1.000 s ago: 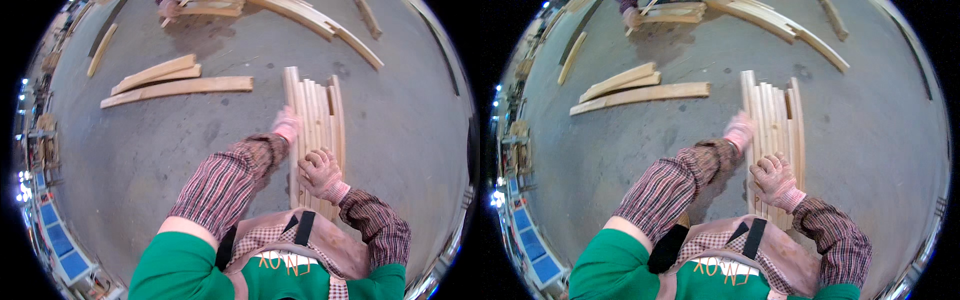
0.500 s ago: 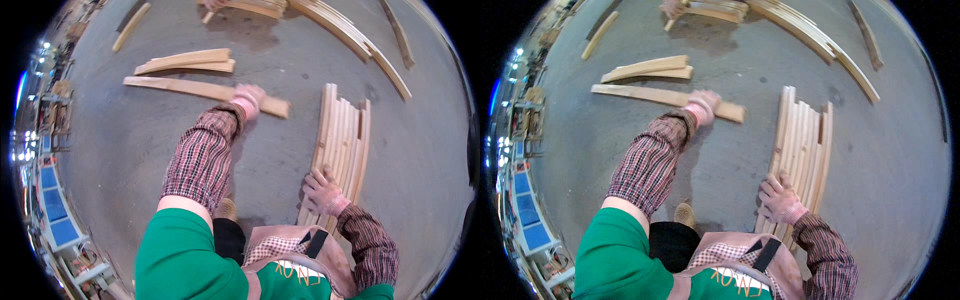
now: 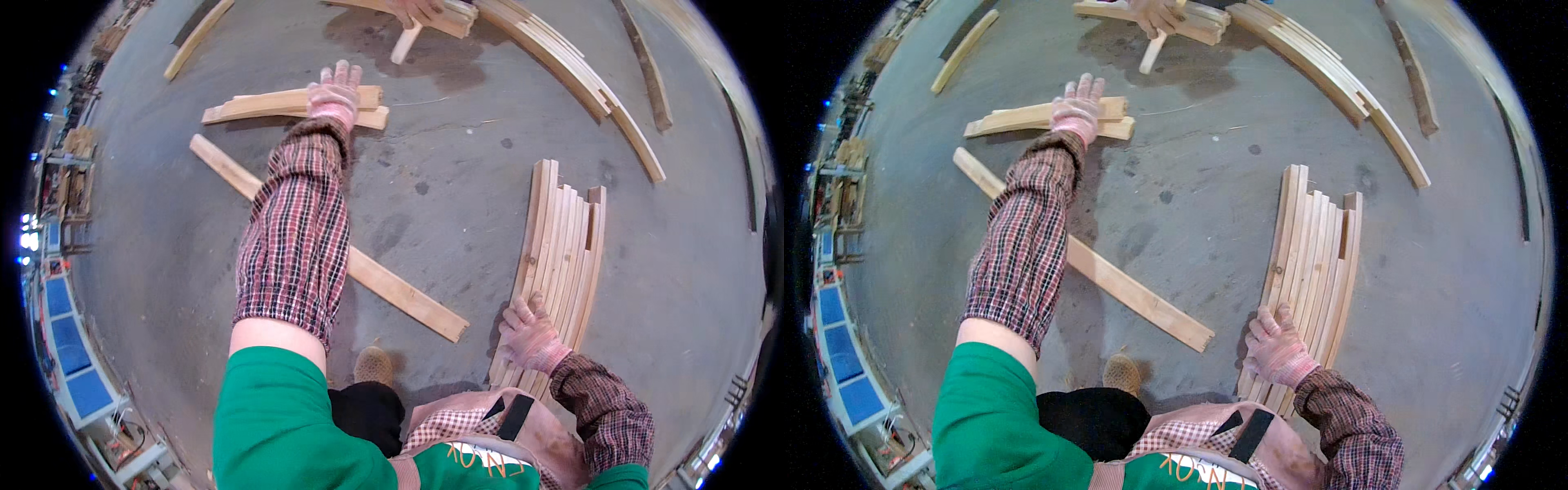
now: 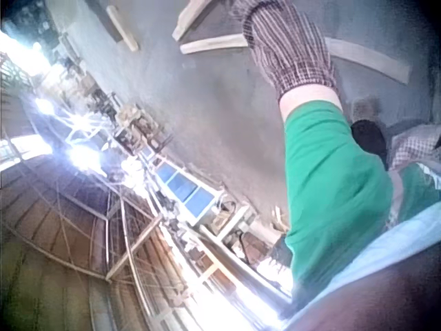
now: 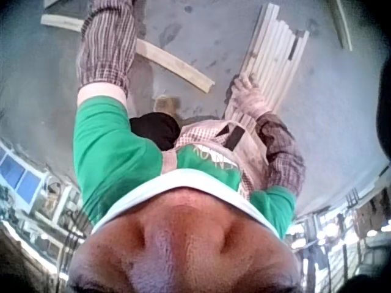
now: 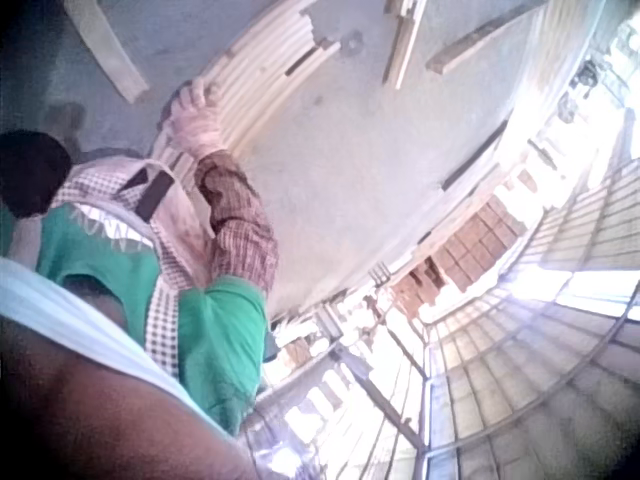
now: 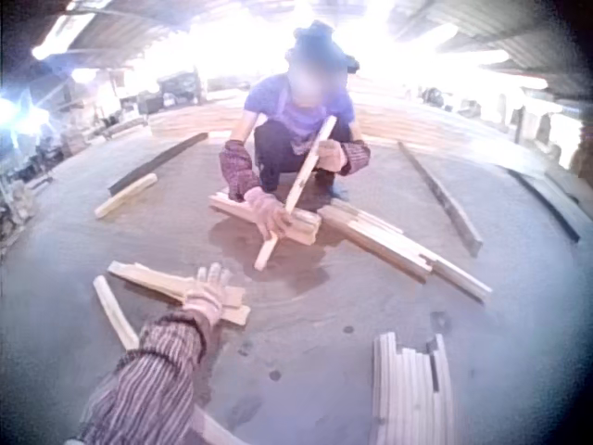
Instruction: The person gathers and stacks wooden planks on the floor of a workshop. They then carry the stack of planks to a metal table and place them down. The person is wearing gloves and an apron.
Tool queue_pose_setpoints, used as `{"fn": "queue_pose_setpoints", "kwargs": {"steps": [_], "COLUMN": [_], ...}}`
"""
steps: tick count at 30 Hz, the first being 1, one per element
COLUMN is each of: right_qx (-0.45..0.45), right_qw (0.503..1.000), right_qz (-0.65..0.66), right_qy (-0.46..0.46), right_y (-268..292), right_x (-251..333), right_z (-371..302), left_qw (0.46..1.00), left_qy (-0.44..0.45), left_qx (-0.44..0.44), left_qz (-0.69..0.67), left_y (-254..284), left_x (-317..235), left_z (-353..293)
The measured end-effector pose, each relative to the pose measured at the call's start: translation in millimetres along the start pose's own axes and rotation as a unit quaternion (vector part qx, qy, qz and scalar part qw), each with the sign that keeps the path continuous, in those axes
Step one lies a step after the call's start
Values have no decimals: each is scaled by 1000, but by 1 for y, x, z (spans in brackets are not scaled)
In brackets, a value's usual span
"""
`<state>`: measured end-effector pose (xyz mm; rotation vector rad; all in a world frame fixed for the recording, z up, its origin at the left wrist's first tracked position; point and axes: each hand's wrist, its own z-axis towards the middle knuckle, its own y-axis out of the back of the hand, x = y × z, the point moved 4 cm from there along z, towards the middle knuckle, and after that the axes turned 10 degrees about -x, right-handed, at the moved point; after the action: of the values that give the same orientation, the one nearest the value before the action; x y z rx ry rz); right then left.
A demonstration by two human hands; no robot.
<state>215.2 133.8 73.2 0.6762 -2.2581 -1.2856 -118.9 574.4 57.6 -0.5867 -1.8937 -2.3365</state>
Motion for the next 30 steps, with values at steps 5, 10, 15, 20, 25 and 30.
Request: {"fn": "queue_pose_setpoints", "kwargs": {"steps": [5, 10, 15, 20, 25, 30], "right_qx": [32, 82, 66, -58, -24, -73], "right_qw": [999, 996, 992, 725, 599, 524], "right_qz": [12, -17, 63, 635, 736, 795], "right_qy": [-9, -13, -85, -258, -315, -296], "right_y": [-7, 11, 15, 35, 23, 10], "right_x": [-3, -3, -1, -8, 15, 22], "right_z": [-1, 6, 8, 37, 45, 19], "left_qw": [986, 981, 829, 760, 780, 842], "left_qy": [-46, -176, -255, -320, -451, -208], "left_qx": [160, 71, -311, -233, 16, -63], "left_qz": [-18, -30, -389, -515, -434, -495], "left_y": [17, 22, 109, 111, 120, 111], "left_x": [-20, -59, -96, -186, -210, -144], "left_z": [14, -63, -185, -280, -309, -309]}}
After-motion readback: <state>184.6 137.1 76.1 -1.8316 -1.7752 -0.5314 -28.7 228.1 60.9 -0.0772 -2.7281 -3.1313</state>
